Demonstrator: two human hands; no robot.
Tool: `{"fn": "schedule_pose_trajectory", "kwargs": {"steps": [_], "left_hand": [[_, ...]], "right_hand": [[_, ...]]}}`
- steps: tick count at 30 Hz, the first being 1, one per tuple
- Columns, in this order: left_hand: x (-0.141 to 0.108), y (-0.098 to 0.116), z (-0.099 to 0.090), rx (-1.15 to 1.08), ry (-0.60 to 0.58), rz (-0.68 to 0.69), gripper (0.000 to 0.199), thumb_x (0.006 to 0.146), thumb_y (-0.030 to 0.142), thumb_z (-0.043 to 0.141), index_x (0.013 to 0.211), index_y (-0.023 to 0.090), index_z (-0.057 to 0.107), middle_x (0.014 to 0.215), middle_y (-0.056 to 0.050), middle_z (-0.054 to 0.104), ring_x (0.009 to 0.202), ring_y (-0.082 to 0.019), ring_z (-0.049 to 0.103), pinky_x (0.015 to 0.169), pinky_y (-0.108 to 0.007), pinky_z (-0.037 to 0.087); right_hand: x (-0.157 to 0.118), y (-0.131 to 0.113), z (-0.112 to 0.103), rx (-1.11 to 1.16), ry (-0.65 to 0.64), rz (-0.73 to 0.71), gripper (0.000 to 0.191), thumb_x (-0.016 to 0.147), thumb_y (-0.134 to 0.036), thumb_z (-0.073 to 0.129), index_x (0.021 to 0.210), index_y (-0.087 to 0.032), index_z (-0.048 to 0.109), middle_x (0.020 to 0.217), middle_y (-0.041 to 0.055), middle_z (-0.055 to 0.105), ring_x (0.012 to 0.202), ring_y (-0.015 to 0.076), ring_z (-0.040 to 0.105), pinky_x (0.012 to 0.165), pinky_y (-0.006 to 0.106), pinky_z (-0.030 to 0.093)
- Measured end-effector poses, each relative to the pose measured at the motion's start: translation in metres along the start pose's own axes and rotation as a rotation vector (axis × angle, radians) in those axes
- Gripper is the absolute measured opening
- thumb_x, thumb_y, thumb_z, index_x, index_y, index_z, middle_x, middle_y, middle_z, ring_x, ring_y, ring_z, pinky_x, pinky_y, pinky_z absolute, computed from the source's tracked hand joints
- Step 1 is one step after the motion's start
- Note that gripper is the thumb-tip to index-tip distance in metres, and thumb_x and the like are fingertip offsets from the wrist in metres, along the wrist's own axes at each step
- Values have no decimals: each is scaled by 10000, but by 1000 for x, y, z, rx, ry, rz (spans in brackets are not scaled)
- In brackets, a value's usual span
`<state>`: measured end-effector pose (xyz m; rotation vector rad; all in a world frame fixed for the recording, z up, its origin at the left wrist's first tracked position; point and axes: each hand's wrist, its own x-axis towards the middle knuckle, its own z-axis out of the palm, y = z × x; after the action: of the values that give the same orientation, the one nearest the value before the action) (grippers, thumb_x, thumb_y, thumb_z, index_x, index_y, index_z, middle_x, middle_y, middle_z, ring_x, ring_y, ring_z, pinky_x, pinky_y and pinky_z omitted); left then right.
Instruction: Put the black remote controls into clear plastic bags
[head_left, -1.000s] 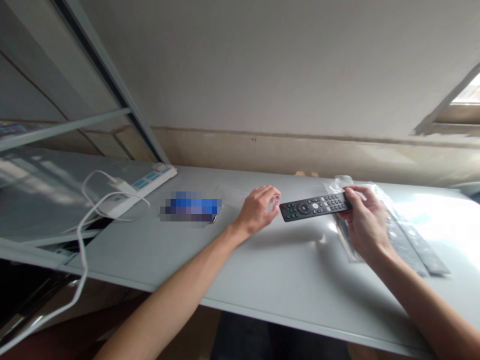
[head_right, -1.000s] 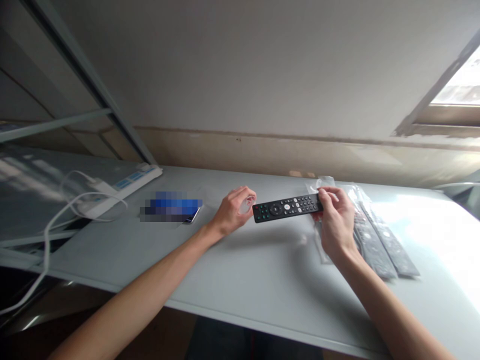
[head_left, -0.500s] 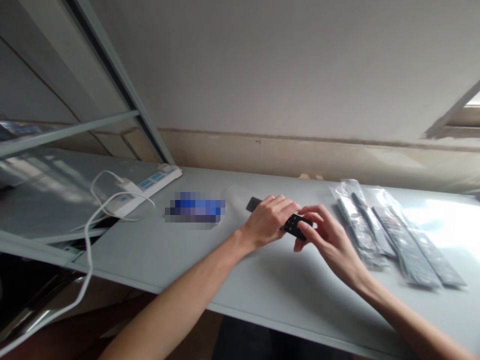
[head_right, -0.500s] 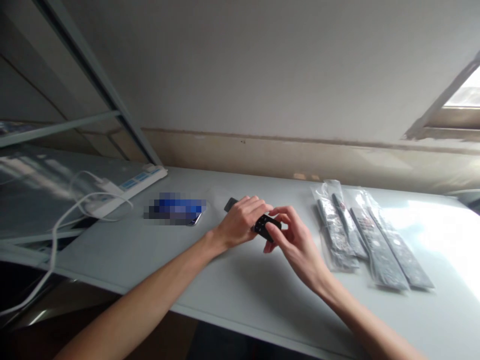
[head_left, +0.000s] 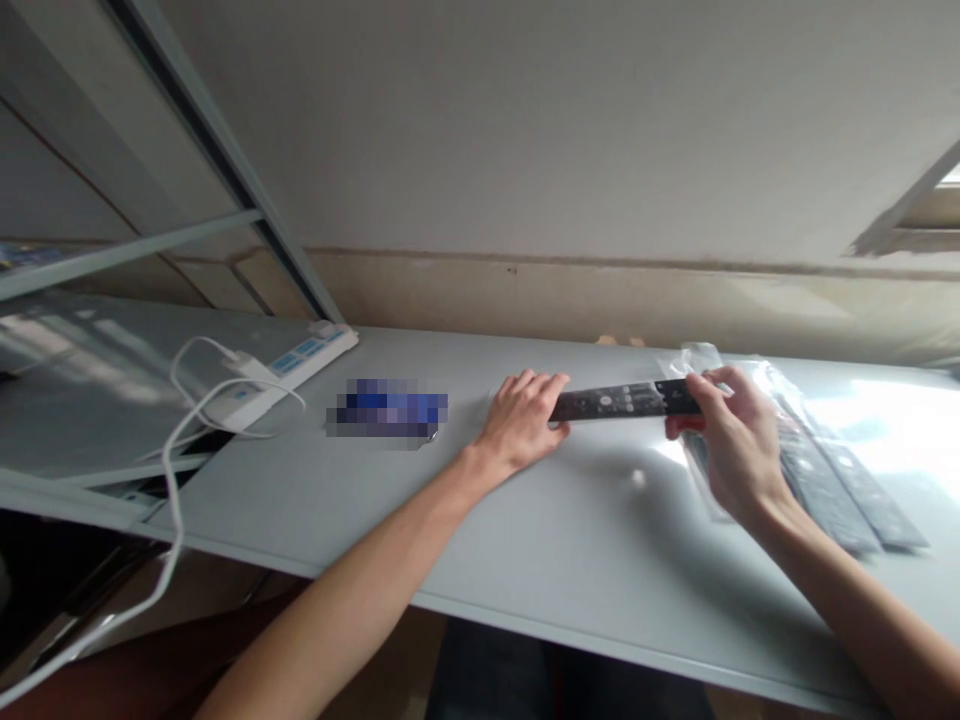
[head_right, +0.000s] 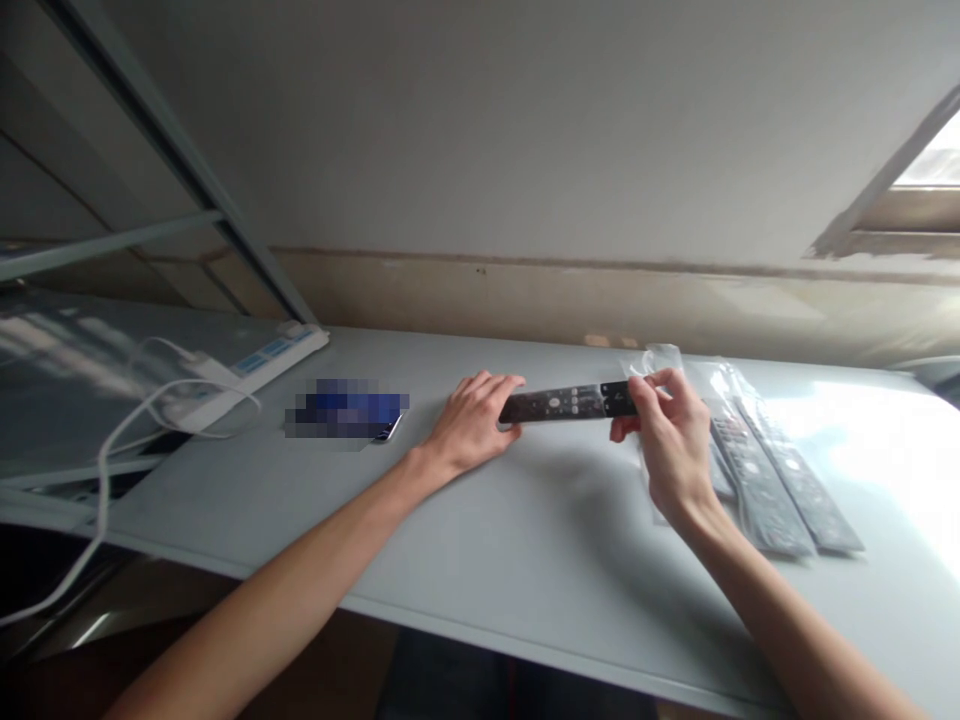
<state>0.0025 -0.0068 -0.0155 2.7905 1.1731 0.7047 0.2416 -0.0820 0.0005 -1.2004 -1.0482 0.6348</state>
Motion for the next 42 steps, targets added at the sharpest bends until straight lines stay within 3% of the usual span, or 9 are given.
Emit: {"fn": "schedule_pose_trajectory", "kwargs": {"steps": [3,9,15,19,22,28,32,37,42], "left_hand": [[0,3,-2,9,-29,-23,188,885,213,751,1030,203,632,1115,-85,717,1046,-281,670,903,-401,529],[-1,13,-10,-49,-59,-94,120,938,242,702,1018,236,613,953,-36,753,850,-248,722,712,-319,482],[-1,12,-12,-67,-28,-57,82,983,268,678,984,229,606,970,-36,770,899,-242,747,748,-299,493],[-2,11,-6,-129,-4,25,109,981,224,671,1080,226,624,1056,-40,777,984,-246,754,828,-309,528],[-3,12,-5,-182,-14,75,305,986,243,679,1281,231,604,1201,-56,764,1110,-259,739,912,-336,551],[-4,15,-8,-224,-94,33,702,937,333,734,1568,287,429,1410,-67,701,1167,-276,725,979,-376,566],[-5,14,-8,-263,-168,27,787,944,405,733,1631,332,357,1451,-66,684,1149,-288,736,945,-369,572],[-4,14,-7,-383,-230,167,681,1019,499,689,1616,289,436,1426,-96,678,1195,-278,693,1040,-386,529],[-1,15,-5,-412,-245,260,340,1082,397,606,1375,233,660,1293,-87,727,1207,-273,669,1111,-429,471]], "right_hand": [[-8,-1,7,-44,-68,-9,378,994,-533,714,809,-245,555,648,-16,663,507,150,632,515,292,530],[-33,-7,24,-224,-270,-84,422,1044,-601,600,859,-224,642,641,-12,593,564,144,573,533,272,471],[-37,-8,18,-342,-491,-169,579,1114,-613,397,1126,-193,796,712,16,579,679,171,563,646,303,460],[-35,-10,17,-361,-634,-178,557,1060,-646,510,1203,-197,806,836,56,693,678,173,577,609,300,468],[-33,-14,19,-339,-571,-163,405,1033,-542,623,1094,-201,833,951,85,725,706,168,604,544,275,460],[-7,-5,9,-50,-136,14,261,942,-440,749,931,-185,801,783,34,688,641,146,649,573,275,556],[13,6,-5,155,5,174,277,892,-426,776,1061,-208,776,1101,72,749,760,178,773,606,275,612],[13,14,-4,129,-126,175,586,971,-461,667,1531,-324,563,1453,123,663,1123,293,791,907,449,673],[-8,22,13,-316,-410,-244,519,994,-317,612,1512,-315,644,1731,110,407,1529,336,505,1178,537,520]]}}
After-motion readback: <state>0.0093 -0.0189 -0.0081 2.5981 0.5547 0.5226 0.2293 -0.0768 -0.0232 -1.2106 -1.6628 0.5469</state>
